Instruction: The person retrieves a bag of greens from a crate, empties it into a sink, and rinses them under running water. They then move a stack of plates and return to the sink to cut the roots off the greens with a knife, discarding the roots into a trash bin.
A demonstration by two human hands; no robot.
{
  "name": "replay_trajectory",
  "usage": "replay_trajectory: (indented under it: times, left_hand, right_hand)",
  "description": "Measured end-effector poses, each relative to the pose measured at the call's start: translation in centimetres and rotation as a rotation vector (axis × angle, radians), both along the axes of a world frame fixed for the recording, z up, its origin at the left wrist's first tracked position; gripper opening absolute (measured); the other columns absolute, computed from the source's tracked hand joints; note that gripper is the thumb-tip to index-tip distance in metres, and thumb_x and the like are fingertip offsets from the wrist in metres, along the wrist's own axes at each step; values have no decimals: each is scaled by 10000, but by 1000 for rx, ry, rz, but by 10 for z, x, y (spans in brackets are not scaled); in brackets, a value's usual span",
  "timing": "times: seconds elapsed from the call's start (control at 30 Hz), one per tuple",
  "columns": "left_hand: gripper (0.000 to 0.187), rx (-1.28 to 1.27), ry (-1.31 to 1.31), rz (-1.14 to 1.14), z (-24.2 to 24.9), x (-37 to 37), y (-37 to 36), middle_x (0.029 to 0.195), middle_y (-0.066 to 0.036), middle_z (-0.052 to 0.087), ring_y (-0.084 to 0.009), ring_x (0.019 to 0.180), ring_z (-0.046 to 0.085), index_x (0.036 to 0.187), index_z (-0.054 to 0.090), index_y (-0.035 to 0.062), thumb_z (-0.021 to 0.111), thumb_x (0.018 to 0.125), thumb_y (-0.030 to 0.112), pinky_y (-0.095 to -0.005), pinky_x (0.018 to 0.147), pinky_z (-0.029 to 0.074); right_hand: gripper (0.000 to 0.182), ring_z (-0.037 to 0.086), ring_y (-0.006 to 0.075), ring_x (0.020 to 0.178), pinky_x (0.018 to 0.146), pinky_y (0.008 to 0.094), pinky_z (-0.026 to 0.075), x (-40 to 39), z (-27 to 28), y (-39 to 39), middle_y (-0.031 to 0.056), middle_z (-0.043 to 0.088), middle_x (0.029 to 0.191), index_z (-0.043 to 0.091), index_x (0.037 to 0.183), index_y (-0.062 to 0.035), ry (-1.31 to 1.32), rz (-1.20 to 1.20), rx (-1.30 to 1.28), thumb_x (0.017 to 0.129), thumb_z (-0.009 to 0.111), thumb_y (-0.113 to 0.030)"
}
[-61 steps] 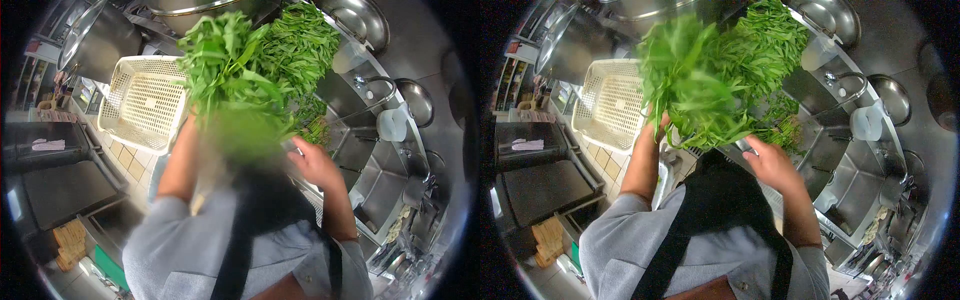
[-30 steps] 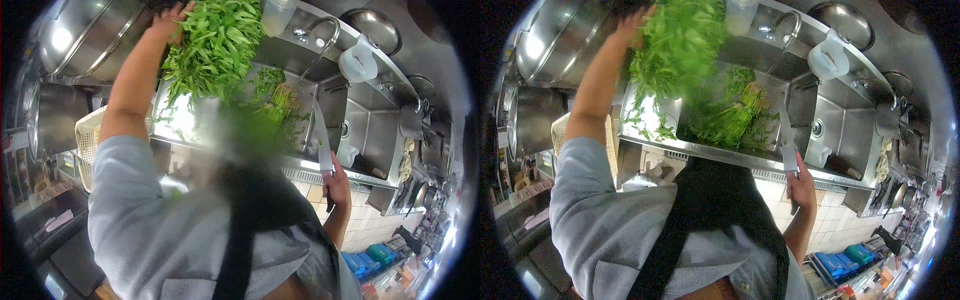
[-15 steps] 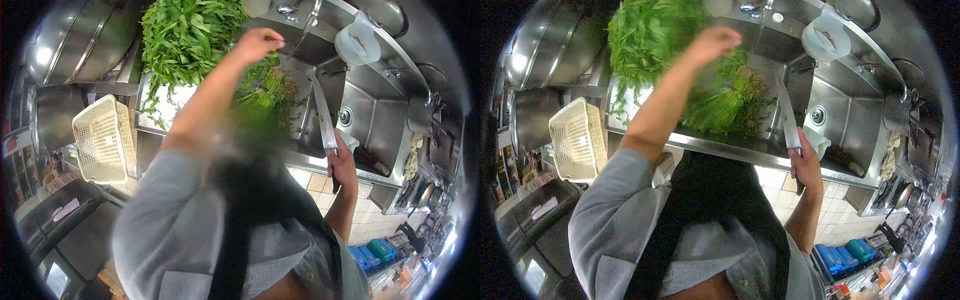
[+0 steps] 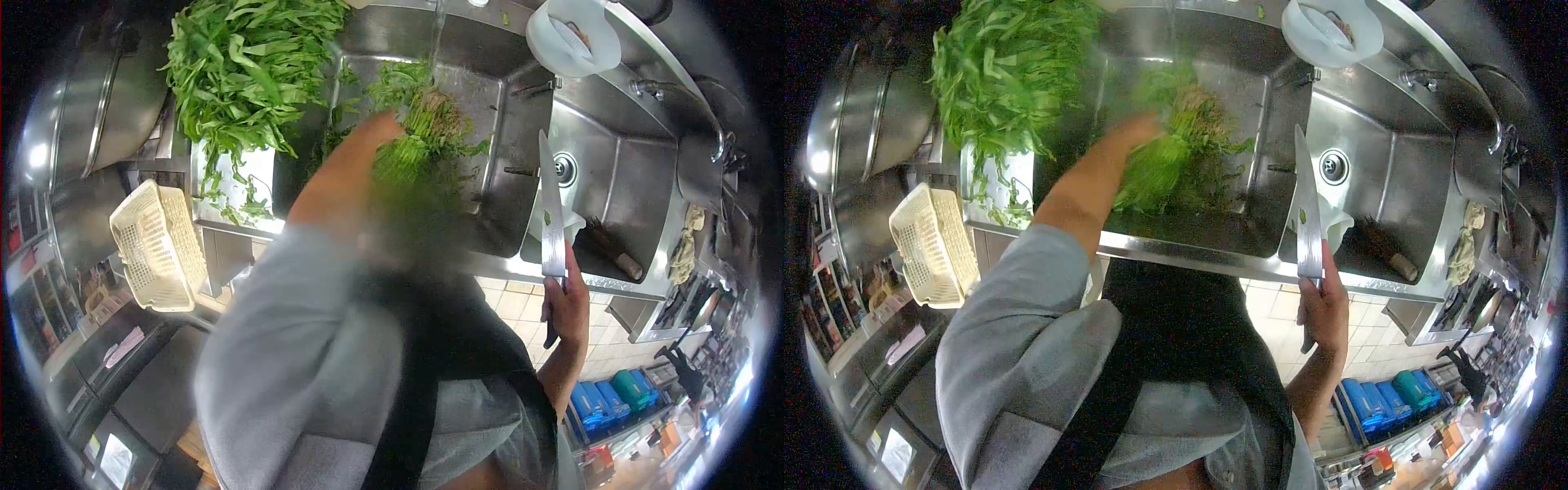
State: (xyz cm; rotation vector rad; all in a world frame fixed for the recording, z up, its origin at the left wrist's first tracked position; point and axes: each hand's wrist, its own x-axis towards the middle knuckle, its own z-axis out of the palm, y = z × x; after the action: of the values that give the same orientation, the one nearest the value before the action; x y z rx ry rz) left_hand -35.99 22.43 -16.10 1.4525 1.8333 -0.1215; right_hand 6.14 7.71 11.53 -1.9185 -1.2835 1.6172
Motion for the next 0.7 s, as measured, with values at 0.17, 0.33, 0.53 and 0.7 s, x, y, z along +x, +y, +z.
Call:
replay_trajectory:
  times: [0.17,0.33,0.53,0.7]
  left_hand:
    - [366,-212,158,-151,-54,-23,-42,1277,-216,615,-358,1191,582,1264,630,54,568,948,227,-502,1018,469]
    - [247,79,37,-142,12,-20,14,1008,-161,701,-312,900,676,1016,715,37,619,934,249,-467,845,536]
    - [199,160,-430,187,107,-4,58,892,-105,711,-211,726,666,1026,707,36,693,879,171,-370,642,538]
    - [229,136,-433,355,91,12,70,866,-97,718,-214,695,668,1014,706,23,710,869,200,-340,562,502]
  right_hand:
    - [701,466,60,496,411,233,421,8,-11,1,40,607,832,307,1556,-89,21,-12,-55,912,528,83]
    - [694,459,60,491,421,226,418,1,-16,11,28,597,808,314,1553,-90,10,56,-7,911,526,66]
    - [689,468,60,507,425,225,416,-3,-12,11,40,609,848,310,1554,-82,47,54,-1,913,518,62]
    - [696,472,61,513,426,224,420,0,-13,4,54,624,871,301,1557,-84,29,56,4,913,517,65]
